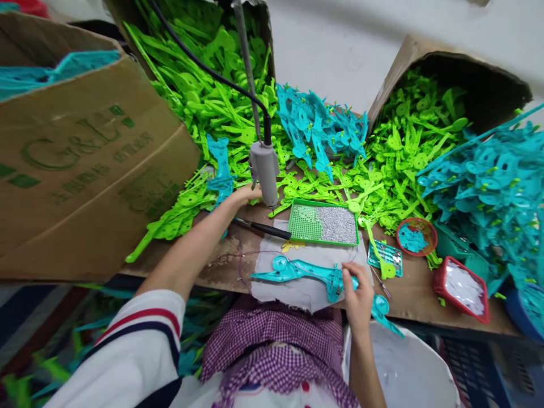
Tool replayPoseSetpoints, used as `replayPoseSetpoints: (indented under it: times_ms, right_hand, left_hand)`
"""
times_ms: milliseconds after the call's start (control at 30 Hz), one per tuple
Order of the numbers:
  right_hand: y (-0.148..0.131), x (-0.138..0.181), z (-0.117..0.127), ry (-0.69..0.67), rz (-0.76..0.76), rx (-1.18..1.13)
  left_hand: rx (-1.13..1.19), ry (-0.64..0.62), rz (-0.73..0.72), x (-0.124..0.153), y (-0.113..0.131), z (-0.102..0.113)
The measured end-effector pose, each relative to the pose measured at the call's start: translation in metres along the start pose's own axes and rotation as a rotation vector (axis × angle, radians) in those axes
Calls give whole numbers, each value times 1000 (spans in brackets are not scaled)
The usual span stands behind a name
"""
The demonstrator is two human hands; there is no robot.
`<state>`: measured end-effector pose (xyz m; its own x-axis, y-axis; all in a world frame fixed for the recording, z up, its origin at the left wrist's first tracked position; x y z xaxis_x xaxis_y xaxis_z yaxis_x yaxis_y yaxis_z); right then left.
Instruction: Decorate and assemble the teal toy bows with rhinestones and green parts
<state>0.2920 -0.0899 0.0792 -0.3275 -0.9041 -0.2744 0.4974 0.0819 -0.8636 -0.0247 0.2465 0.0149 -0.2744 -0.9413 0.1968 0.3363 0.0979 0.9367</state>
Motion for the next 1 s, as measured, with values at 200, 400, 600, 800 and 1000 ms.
replayPoseSetpoints:
  times_ms: [200, 400, 600, 800, 1000]
  right_hand:
    - [-21, -23, -105, -457, -77, -197]
    - [-26, -54, -186, -462, -138, -146]
    - [-26, -55, -203, -465, -159, -167]
    - [-2, -57, -200, -490, -334, -437]
    - [2, -82, -165, -346, -322, -351]
  left_hand:
    - [134, -86, 146, 55, 0, -8]
    - [262, 8, 108, 133, -11, -55]
    - [413, 11, 79, 170, -26, -84]
    - [470, -180, 102, 165, -11, -97]
    - [208, 42, 49, 142, -12, -60]
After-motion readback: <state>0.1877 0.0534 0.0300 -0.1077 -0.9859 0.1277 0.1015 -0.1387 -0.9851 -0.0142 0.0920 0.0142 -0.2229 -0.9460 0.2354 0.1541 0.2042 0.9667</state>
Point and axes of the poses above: each hand's wrist, its own x-axis away from the middle knuckle, its own z-axis out of the back of the hand, y = z × x, the point moved 6 cm from there along -x, towards the middle knuckle, and after that the axes turned 3 degrees about -y, right-handed, at the moved point
